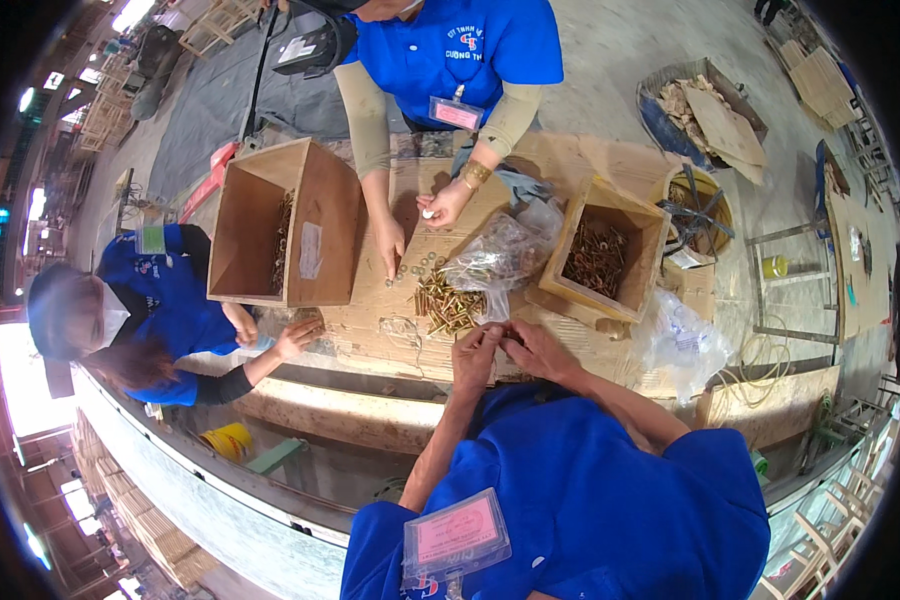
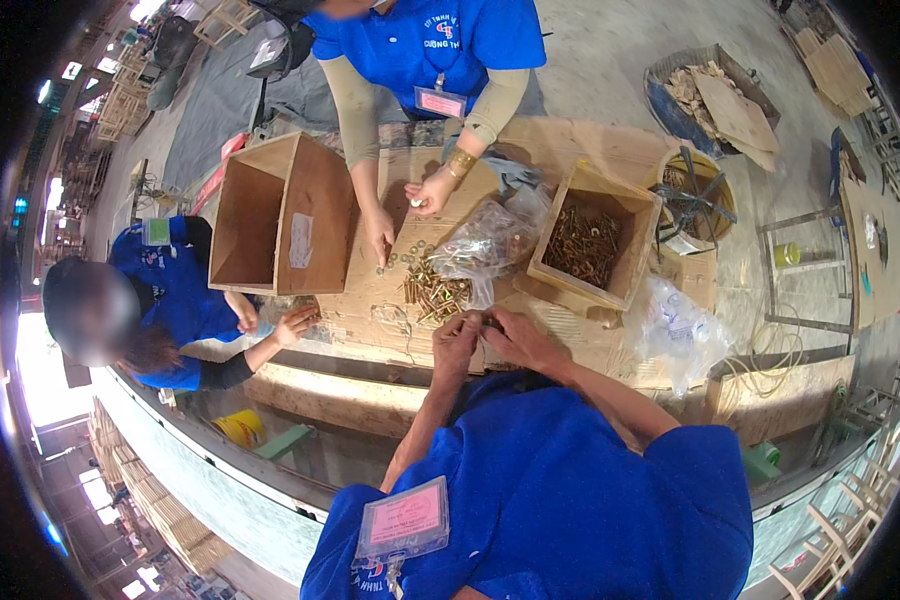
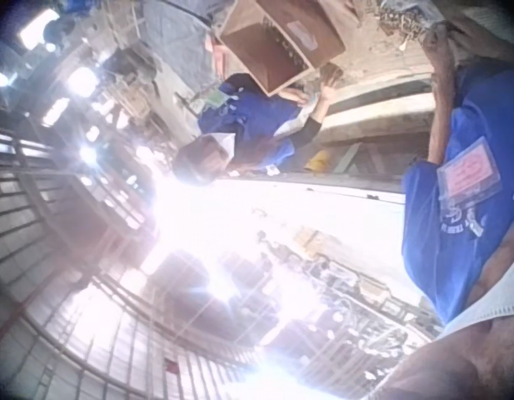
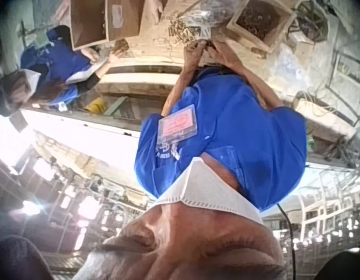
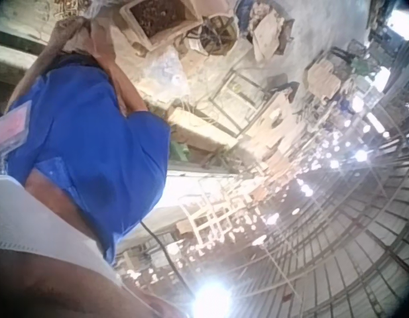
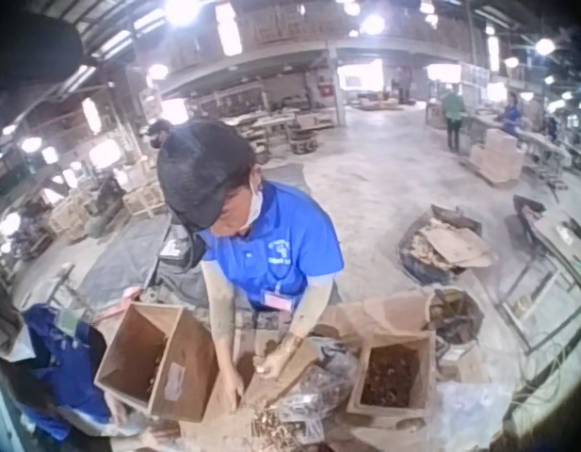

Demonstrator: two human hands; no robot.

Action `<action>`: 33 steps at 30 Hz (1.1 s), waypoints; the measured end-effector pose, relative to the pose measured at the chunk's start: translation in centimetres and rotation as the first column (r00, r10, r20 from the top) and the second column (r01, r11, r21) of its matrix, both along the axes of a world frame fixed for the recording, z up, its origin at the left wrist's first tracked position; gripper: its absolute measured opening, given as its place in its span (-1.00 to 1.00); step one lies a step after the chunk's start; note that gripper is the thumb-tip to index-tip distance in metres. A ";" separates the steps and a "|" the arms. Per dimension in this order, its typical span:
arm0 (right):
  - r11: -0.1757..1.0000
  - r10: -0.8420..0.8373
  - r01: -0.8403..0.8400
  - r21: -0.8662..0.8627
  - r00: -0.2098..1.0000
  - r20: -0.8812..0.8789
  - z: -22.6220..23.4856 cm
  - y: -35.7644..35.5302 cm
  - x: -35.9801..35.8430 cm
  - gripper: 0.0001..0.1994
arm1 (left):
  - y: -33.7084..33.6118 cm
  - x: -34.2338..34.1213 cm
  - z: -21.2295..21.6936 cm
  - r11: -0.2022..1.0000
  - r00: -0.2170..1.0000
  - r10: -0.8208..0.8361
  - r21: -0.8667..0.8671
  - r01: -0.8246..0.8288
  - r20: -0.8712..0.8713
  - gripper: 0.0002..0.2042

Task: The person sorts small metal hardware components, such as screws and washers, from a plastic bag into a wooden box. The person works alongside two other individuals at a table in a workshop, picking up items one by one and placing them into the container.

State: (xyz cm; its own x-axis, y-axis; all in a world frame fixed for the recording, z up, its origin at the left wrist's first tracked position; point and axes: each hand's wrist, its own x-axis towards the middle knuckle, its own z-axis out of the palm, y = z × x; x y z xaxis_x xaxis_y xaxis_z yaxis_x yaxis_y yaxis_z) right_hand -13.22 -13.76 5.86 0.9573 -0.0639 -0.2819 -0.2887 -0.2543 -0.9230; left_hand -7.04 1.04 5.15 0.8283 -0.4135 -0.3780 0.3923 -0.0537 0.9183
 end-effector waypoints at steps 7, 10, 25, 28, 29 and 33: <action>0.621 -0.055 0.340 0.706 0.918 -0.393 -3.0 0.6 -0.2 -0.65 | 4.6 4.6 0.0 0.866 0.929 0.169 -0.401 -0.300 -0.329 -0.72; 0.565 0.065 0.316 0.762 0.903 -0.424 -2.5 -0.1 -0.1 -0.69 | 4.6 5.8 -1.5 0.998 0.989 0.045 0.041 -0.040 -0.143 -0.69; 0.217 -0.185 0.578 0.786 0.815 -0.549 -2.7 -1.7 1.0 -0.78 | 1.1 4.4 -0.6 0.692 0.786 -0.454 0.722 0.015 0.419 -0.77; 0.212 -0.192 0.544 0.812 0.838 -0.511 -2.8 -1.3 1.0 -0.78 | 0.6 2.4 2.0 0.832 0.899 -0.377 0.509 0.222 0.224 -0.82; 0.222 -0.182 0.515 0.828 0.856 -0.483 -2.9 -1.1 1.1 -0.78 | 0.4 1.8 2.5 0.830 0.897 -0.381 0.510 0.225 0.224 -0.81; 0.295 -0.162 0.485 0.823 0.874 -0.457 -1.5 -0.2 1.7 -0.77 | 0.4 1.3 2.9 0.795 0.881 -0.402 0.573 0.201 0.248 -0.78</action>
State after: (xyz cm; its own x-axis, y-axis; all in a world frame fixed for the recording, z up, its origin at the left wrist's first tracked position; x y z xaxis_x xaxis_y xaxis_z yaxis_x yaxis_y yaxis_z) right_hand -11.48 -13.96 4.38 0.8057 0.0911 -0.5853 -0.3768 0.8412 -0.3878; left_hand -5.75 1.45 8.10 0.8084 -0.4897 -0.3266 -0.0576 -0.6180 0.7840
